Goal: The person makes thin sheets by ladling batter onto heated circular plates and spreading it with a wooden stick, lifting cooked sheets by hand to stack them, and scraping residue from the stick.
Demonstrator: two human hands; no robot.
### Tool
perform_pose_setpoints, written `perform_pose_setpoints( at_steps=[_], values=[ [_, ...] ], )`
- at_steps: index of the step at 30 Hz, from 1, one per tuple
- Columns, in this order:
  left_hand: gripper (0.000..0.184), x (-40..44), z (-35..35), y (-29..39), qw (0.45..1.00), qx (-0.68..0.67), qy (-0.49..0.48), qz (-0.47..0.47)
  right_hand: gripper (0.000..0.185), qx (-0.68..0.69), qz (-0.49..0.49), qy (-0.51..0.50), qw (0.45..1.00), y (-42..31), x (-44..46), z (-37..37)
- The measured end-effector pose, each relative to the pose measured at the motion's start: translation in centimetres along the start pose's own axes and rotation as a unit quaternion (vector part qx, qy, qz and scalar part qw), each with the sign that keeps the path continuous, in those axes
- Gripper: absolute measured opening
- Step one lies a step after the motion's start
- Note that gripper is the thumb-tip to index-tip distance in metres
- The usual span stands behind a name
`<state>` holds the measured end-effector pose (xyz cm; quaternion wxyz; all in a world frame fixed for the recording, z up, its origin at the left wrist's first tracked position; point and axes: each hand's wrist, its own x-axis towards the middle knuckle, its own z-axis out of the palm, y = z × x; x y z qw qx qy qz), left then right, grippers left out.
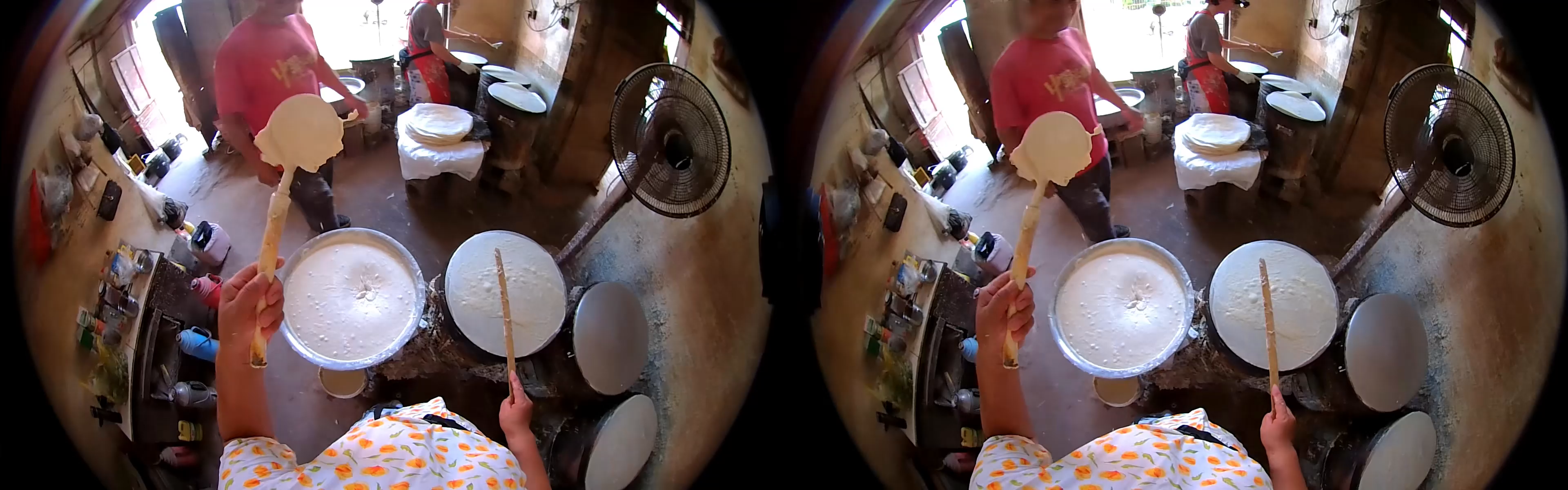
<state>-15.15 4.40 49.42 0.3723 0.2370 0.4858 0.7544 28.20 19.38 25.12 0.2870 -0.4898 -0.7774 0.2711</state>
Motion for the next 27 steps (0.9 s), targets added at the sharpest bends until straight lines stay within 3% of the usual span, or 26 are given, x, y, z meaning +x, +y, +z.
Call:
perform_pose_setpoints(
  at_steps=[2, 5, 8, 13, 16, 17, 19, 20, 23, 27],
  values=[
    [0.024, -0.5, 0.3, -1.2, 0.996, 0.036, 0.069, -0.042, 0.061, 0.000, -0.011, 0.001, 1.000, 0.0, 0.5, 0.1],
    [0.022, -0.7, -2.5, -7.0, 0.982, -0.085, 0.079, -0.148, 0.061, 0.005, -0.013, -0.006, 1.000, 0.4, 0.3, 0.7],
    [0.022, 0.0, -6.3, -12.2, 0.884, -0.302, 0.146, -0.327, 0.060, 0.017, -0.002, -0.034, 0.999, 0.5, 0.5, 1.0],
    [0.025, -2.1, -6.1, -11.6, 0.880, -0.338, 0.071, -0.327, 0.063, -0.007, 0.012, -0.070, 0.997, -0.7, 1.5, 1.4],
    [0.021, -1.8, -5.1, -11.9, 0.943, -0.255, 0.005, -0.213, 0.063, 0.023, -0.035, -0.050, 0.998, -1.2, 2.3, 1.9],
    [0.021, -1.2, -4.9, -12.3, 0.943, -0.256, 0.004, -0.213, 0.063, 0.039, -0.062, -0.038, 0.997, -1.3, 2.5, 2.1],
    [0.024, 0.3, -4.1, -12.9, 0.963, -0.114, 0.061, -0.236, 0.063, 0.021, -0.073, -0.041, 0.996, -1.2, 2.4, 2.2],
    [0.021, 0.9, -3.6, -13.2, 0.954, -0.132, 0.080, -0.256, 0.063, 0.004, -0.083, -0.047, 0.995, -1.2, 2.2, 2.2],
    [0.021, 1.6, -0.3, -13.2, 0.957, -0.086, 0.042, -0.275, 0.059, -0.029, -0.073, -0.067, 0.995, -2.8, 2.1, 0.7],
    [0.022, 2.1, 7.0, -12.8, 0.959, 0.000, -0.022, -0.284, 0.062, -0.015, -0.106, -0.004, 0.994, -2.6, 1.7, -1.0]
  ],
)
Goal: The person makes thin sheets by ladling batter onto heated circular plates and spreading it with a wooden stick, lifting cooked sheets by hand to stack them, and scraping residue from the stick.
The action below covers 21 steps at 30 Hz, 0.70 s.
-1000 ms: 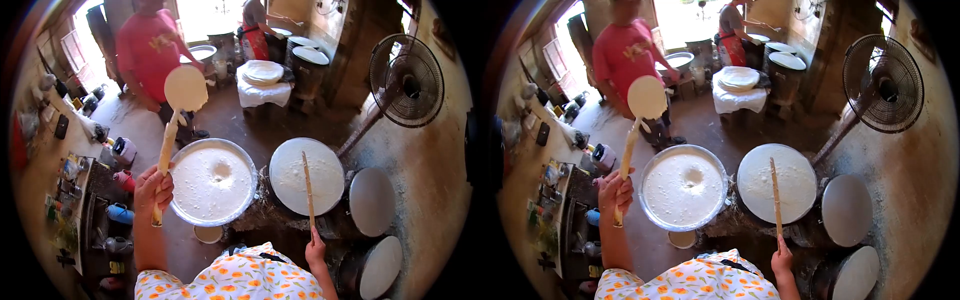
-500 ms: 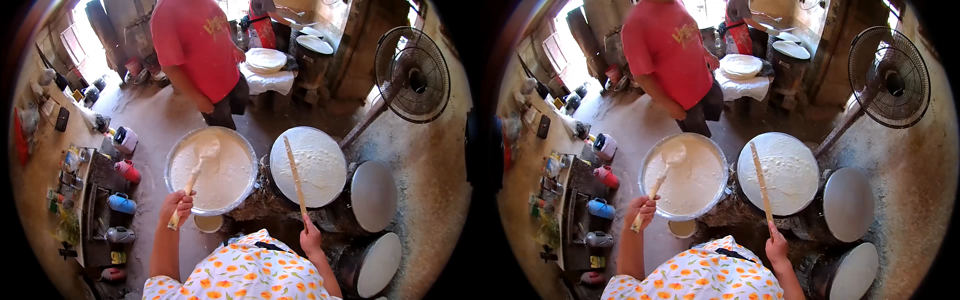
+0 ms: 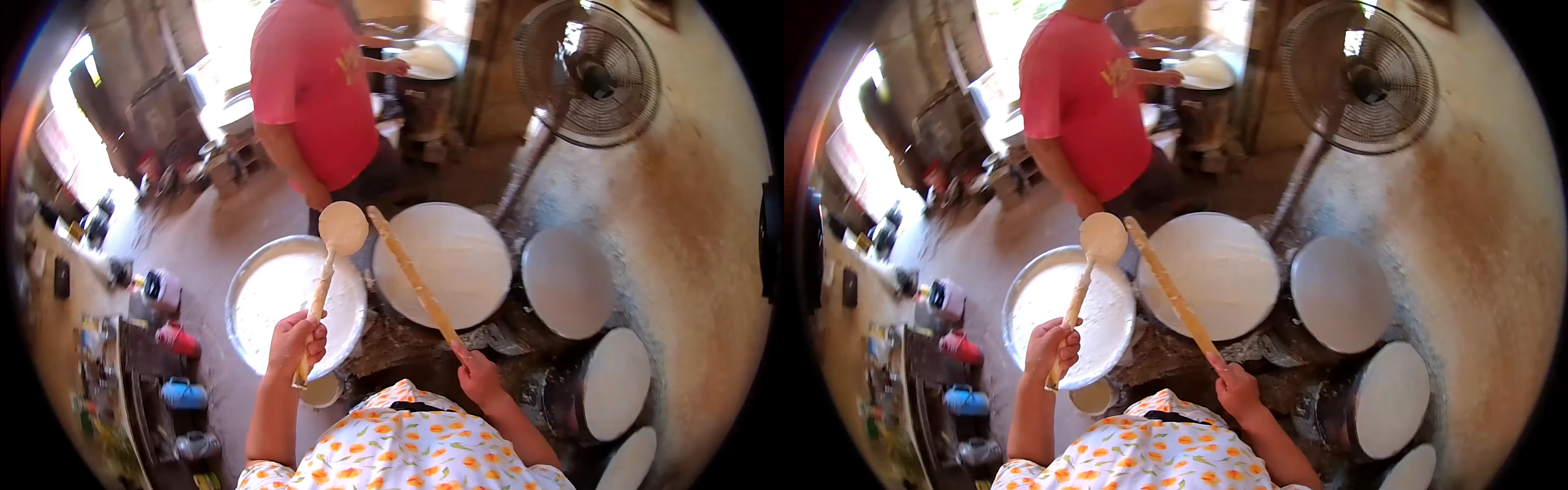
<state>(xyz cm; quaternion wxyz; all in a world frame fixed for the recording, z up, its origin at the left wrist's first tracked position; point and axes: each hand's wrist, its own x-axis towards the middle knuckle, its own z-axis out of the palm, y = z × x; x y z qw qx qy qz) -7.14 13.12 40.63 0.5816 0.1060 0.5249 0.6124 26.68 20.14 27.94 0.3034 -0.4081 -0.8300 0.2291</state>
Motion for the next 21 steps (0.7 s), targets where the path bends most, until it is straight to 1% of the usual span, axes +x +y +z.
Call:
perform_pose_setpoints(
  at_steps=[1, 2, 3, 4, 5, 6, 8, 9, 10, 12, 13, 16, 17, 18, 21],
  values=[
    [0.012, 0.2, 2.2, -0.1, 1.000, 0.031, -0.003, 0.002, 0.063, -0.009, 0.008, 0.011, 1.000, 0.1, -0.2, -0.7],
    [0.012, 0.4, 4.4, -0.3, 0.999, 0.043, -0.027, -0.007, 0.063, -0.020, 0.026, 0.029, 0.999, 0.0, -0.3, -1.6],
    [0.009, 0.7, 6.5, -0.7, 0.995, 0.087, -0.052, 0.012, 0.063, -0.034, 0.034, 0.044, 0.998, -0.1, -0.4, -2.7],
    [0.012, 0.9, 8.8, -1.1, 0.988, 0.130, -0.079, 0.032, 0.063, -0.049, 0.045, 0.058, 0.996, 0.0, -0.9, -3.8],
    [0.018, 1.0, 11.4, -1.8, 0.982, 0.156, -0.095, 0.045, 0.066, -0.075, 0.057, 0.075, 0.993, 1.2, -1.9, -4.4],
    [0.018, 1.5, 13.6, -2.8, 0.977, 0.167, -0.125, 0.033, 0.066, -0.089, 0.081, 0.095, 0.988, 2.0, -2.8, -5.4],
    [0.017, 2.1, 17.7, -4.8, 0.952, 0.237, -0.174, 0.090, 0.070, -0.152, 0.131, 0.098, 0.975, 3.4, -4.5, -7.5],
    [0.017, 2.2, 20.1, -5.8, 0.944, 0.254, -0.192, 0.082, 0.075, -0.174, 0.148, 0.098, 0.969, 4.7, -5.7, -8.4],
    [0.017, 2.4, 22.3, -6.9, 0.938, 0.261, -0.213, 0.077, 0.075, -0.180, 0.165, 0.112, 0.963, 5.2, -6.6, -9.5],
    [0.016, 3.2, 26.4, -10.0, 0.923, 0.269, -0.260, 0.089, 0.070, -0.202, 0.234, 0.133, 0.942, 6.4, -8.3, -11.7],
    [0.015, 3.6, 28.3, -11.5, 0.917, 0.268, -0.285, 0.083, 0.072, -0.203, 0.267, 0.128, 0.933, 7.7, -9.6, -12.2],
    [0.015, 5.8, 32.8, -16.9, 0.901, 0.261, -0.342, 0.061, 0.075, -0.194, 0.320, 0.134, 0.918, 10.1, -12.7, -14.0],
    [0.015, 6.2, 34.3, -18.7, 0.899, 0.256, -0.352, 0.047, 0.076, -0.182, 0.382, 0.082, 0.903, 10.3, -13.4, -14.8],
    [0.015, 6.6, 35.5, -20.2, 0.897, 0.253, -0.361, 0.033, 0.076, -0.181, 0.387, 0.089, 0.900, 10.9, -14.2, -15.2],
    [0.015, 9.1, 37.6, -24.4, 0.867, 0.264, -0.422, -0.014, 0.074, -0.148, 0.398, 0.121, 0.897, 12.5, -16.7, -15.0]
  ],
)
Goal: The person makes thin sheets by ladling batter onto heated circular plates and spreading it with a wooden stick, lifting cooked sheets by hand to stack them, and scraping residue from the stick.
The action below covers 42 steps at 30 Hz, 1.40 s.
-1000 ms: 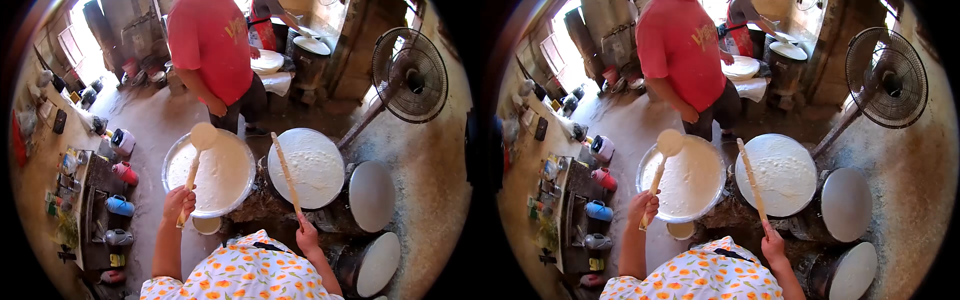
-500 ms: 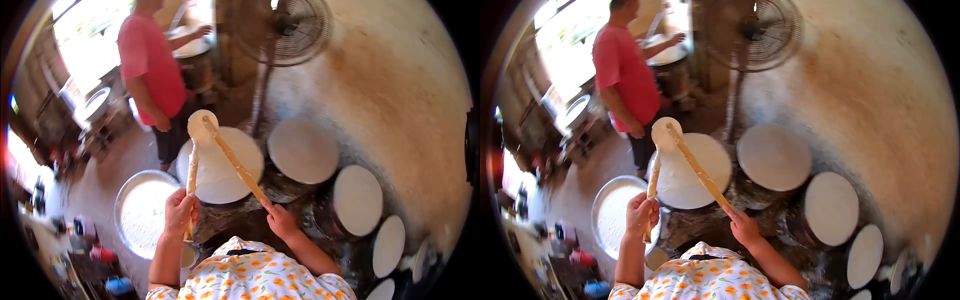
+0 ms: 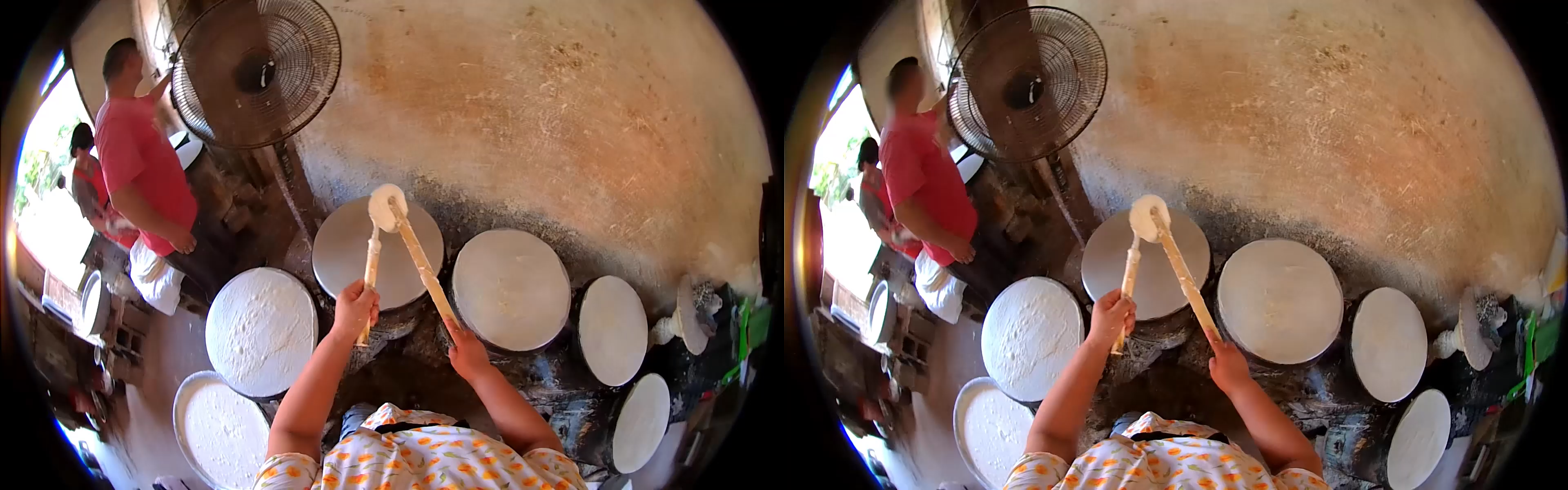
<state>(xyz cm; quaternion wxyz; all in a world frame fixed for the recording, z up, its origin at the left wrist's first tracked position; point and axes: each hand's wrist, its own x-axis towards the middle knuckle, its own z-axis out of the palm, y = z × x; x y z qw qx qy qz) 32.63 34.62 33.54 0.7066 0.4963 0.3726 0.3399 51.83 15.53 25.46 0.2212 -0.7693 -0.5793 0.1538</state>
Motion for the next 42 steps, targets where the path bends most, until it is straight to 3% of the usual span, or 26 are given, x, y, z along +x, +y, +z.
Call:
perform_pose_setpoints(
  at_steps=[4, 6, 7, 8, 9, 10, 11, 13, 17, 19, 20, 22, 23, 24, 25, 29, 31, 36, 42],
  values=[
    [0.016, 4.3, -0.4, -3.2, 0.997, 0.047, -0.062, -0.015, 0.075, -0.026, 0.039, 0.044, 0.998, 1.0, -0.6, 1.6],
    [0.009, 6.6, -1.6, -4.4, 0.982, 0.169, -0.088, 0.002, 0.073, -0.025, 0.122, 0.000, 0.992, 0.4, -0.7, 1.8],
    [0.009, 7.7, -2.6, -5.0, 0.981, 0.168, -0.097, 0.001, 0.073, -0.027, 0.130, 0.004, 0.991, 0.0, -1.1, 2.1],
    [0.009, 8.9, -3.4, -5.8, 0.930, 0.340, -0.066, 0.127, 0.073, -0.041, 0.142, -0.005, 0.989, -0.4, -1.3, 2.4],
    [0.016, 9.8, -4.3, -5.9, 0.833, 0.494, -0.030, 0.247, 0.073, -0.054, 0.154, -0.015, 0.986, -1.0, -1.3, 2.5],
    [0.037, 10.4, -5.1, -5.0, 0.821, 0.536, -0.046, 0.194, 0.070, -0.047, 0.153, 0.015, 0.987, -2.2, -1.3, 2.1],
    [0.037, 10.9, -5.8, -4.0, 0.820, 0.534, -0.050, 0.198, 0.070, -0.049, 0.156, 0.020, 0.986, -2.3, -1.1, 2.3],
    [0.046, 11.2, -6.6, -1.5, 0.740, 0.635, -0.048, 0.217, 0.066, 0.019, 0.140, 0.065, 0.988, -2.4, -1.2, 2.9],
    [0.049, 10.7, -6.7, 5.0, 0.689, 0.682, -0.042, 0.241, 0.064, 0.084, 0.105, 0.129, 0.982, -3.4, -1.6, 3.7],
    [0.047, 10.8, -7.0, 7.0, 0.685, 0.632, 0.008, 0.362, 0.063, 0.095, 0.111, 0.145, 0.979, -4.0, -1.9, 4.1],
    [0.047, 11.2, -6.9, 7.6, 0.687, 0.630, 0.007, 0.362, 0.063, 0.092, 0.112, 0.145, 0.979, -4.3, -1.9, 4.1],
    [0.034, 11.6, -6.4, 8.4, 0.743, 0.450, 0.052, 0.493, 0.063, 0.110, 0.092, 0.165, 0.976, -4.7, -1.8, 4.1],
    [0.034, 11.1, -6.3, 8.7, 0.744, 0.448, 0.053, 0.492, 0.063, 0.107, 0.092, 0.164, 0.976, -4.8, -1.7, 4.3],
    [0.026, 10.3, -6.0, 9.3, 0.885, 0.314, 0.000, 0.343, 0.063, 0.112, 0.097, 0.162, 0.976, -4.8, -1.6, 4.5],
    [0.018, 9.8, -5.8, 9.6, 0.970, 0.160, -0.054, 0.173, 0.063, 0.118, 0.100, 0.159, 0.975, -4.8, -1.4, 4.6],
    [0.011, 8.9, -6.5, 8.5, 0.987, 0.072, -0.069, 0.126, 0.063, 0.115, 0.074, 0.169, 0.976, -3.5, 1.6, 5.1],
    [0.009, 8.4, -7.3, 7.3, 0.993, 0.056, -0.073, 0.069, 0.062, 0.116, 0.170, 0.056, 0.977, -4.4, 5.9, 3.3],
    [0.012, 7.3, -9.3, 4.2, 0.996, 0.065, -0.061, 0.004, 0.061, 0.148, 0.162, 0.037, 0.975, -5.5, 15.7, 3.9],
    [0.012, 6.6, -10.7, 3.0, 0.995, 0.056, -0.075, -0.022, 0.062, 0.211, 0.172, 0.089, 0.958, -7.0, 11.5, 3.4]
  ],
)
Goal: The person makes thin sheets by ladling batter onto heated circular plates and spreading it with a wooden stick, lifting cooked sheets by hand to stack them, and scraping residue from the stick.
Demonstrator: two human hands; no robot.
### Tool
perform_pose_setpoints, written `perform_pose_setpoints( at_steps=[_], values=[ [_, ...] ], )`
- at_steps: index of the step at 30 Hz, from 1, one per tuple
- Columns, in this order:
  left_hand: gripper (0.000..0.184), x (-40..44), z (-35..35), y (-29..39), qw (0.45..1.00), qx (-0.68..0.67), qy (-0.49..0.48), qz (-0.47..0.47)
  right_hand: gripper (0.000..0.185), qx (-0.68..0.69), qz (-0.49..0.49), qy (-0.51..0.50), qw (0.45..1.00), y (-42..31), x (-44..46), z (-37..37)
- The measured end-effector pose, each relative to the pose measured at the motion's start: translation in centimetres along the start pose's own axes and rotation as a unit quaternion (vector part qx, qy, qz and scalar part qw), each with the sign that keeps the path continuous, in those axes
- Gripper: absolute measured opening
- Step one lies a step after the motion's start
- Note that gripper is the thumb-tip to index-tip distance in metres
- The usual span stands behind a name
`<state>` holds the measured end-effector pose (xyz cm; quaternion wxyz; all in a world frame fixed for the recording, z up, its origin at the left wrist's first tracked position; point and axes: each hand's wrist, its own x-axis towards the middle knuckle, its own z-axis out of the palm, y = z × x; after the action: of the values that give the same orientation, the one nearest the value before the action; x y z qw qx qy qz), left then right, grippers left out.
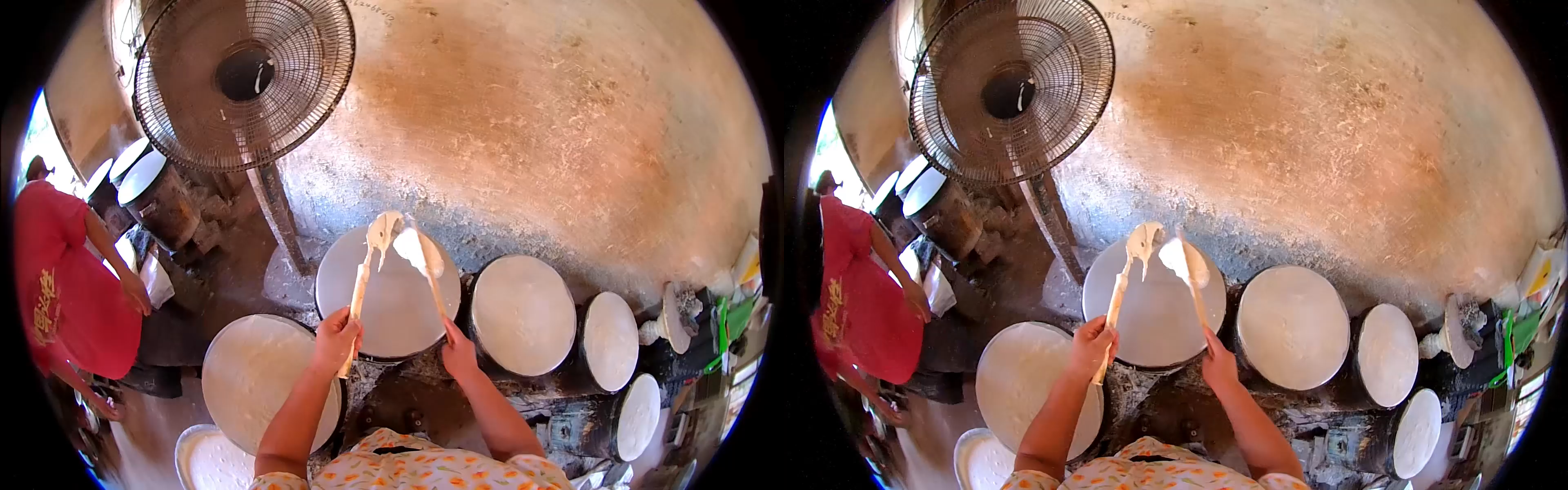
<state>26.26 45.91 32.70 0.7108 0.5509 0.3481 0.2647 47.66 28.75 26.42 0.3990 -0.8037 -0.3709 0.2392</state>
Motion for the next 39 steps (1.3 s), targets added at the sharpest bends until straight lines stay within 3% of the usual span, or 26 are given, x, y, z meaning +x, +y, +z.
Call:
perform_pose_setpoints(
  at_steps=[3, 5, 6, 10, 12, 19, 21, 23, 24, 27, 28, 29, 30, 31, 34, 36, 37, 39],
  values=[
    [0.008, -0.1, -1.0, -0.5, 1.000, -0.007, -0.007, -0.004, 0.063, -0.059, -0.013, 0.069, 0.996, 2.9, -3.4, -0.3],
    [0.015, -0.2, -2.0, -0.6, 0.954, -0.293, -0.017, -0.059, 0.063, -0.040, -0.061, 0.059, 0.996, 3.0, -3.0, 0.5],
    [0.025, 0.0, -3.1, -0.6, 0.902, -0.410, -0.129, -0.045, 0.063, -0.017, -0.106, 0.050, 0.993, 2.9, -2.9, 1.2],
    [0.026, -2.2, -1.7, 2.2, 0.950, -0.311, -0.027, -0.008, 0.061, -0.024, -0.025, -0.025, 0.999, -0.3, 2.2, 3.9],
    [0.023, -2.4, -2.2, 1.6, 0.962, -0.272, 0.002, -0.012, 0.060, -0.001, -0.109, -0.034, 0.994, -1.1, 4.3, 5.3],
    [0.017, -3.5, -3.6, -0.1, 0.979, -0.193, 0.055, -0.041, 0.057, -0.058, -0.129, -0.101, 0.985, -2.4, 1.1, 6.4],
    [0.017, -3.6, -4.2, -0.8, 0.981, -0.184, 0.058, -0.035, 0.055, -0.002, -0.119, -0.123, 0.985, -2.1, -1.0, 5.2],
    [0.017, -3.6, -4.8, -0.9, 0.979, -0.188, 0.060, -0.041, 0.060, -0.061, -0.115, -0.067, 0.989, -0.2, -1.3, 3.7],
    [0.017, -3.6, -5.0, -1.3, 0.979, -0.189, 0.061, -0.040, 0.058, -0.104, -0.061, -0.028, 0.992, -0.5, -1.0, 2.8],
    [0.024, -3.9, -5.6, -2.0, 0.982, -0.169, 0.073, -0.032, 0.053, -0.007, 0.006, 0.085, 0.996, 0.4, 3.0, 2.0],
    [0.023, -4.0, -5.7, -1.5, 0.965, -0.252, 0.056, -0.048, 0.053, -0.005, 0.005, 0.084, 0.996, 1.2, 4.1, 2.7],
    [0.022, -4.1, -6.0, -1.3, 0.940, -0.334, 0.038, -0.063, 0.053, 0.032, -0.028, 0.020, 0.999, 2.0, 5.2, 3.7],
    [0.032, -4.0, -7.0, -2.3, 0.864, -0.495, -0.051, -0.070, 0.053, 0.069, -0.061, -0.046, 0.995, 2.2, 5.9, 4.5],
    [0.034, -4.5, -6.7, -1.9, 0.835, -0.544, -0.070, -0.042, 0.055, 0.021, -0.055, -0.092, 0.994, -1.0, 4.9, 4.2],
    [0.033, -5.5, -5.4, -0.4, 0.860, -0.508, -0.042, 0.018, 0.057, -0.014, -0.079, -0.141, 0.987, -2.5, 2.1, 4.3],
    [0.030, -5.8, -4.9, 0.4, 0.937, -0.347, 0.042, 0.016, 0.062, -0.081, -0.132, -0.169, 0.973, -1.8, 0.1, 3.5],
    [0.030, -5.7, -4.7, 0.4, 0.937, -0.347, 0.045, 0.017, 0.062, -0.080, -0.134, -0.172, 0.973, -2.2, -0.5, 2.5],
    [0.027, -5.6, -4.0, 0.1, 0.952, -0.296, 0.071, -0.009, 0.060, -0.052, -0.047, -0.231, 0.970, -2.5, -1.3, 0.2]
  ],
)
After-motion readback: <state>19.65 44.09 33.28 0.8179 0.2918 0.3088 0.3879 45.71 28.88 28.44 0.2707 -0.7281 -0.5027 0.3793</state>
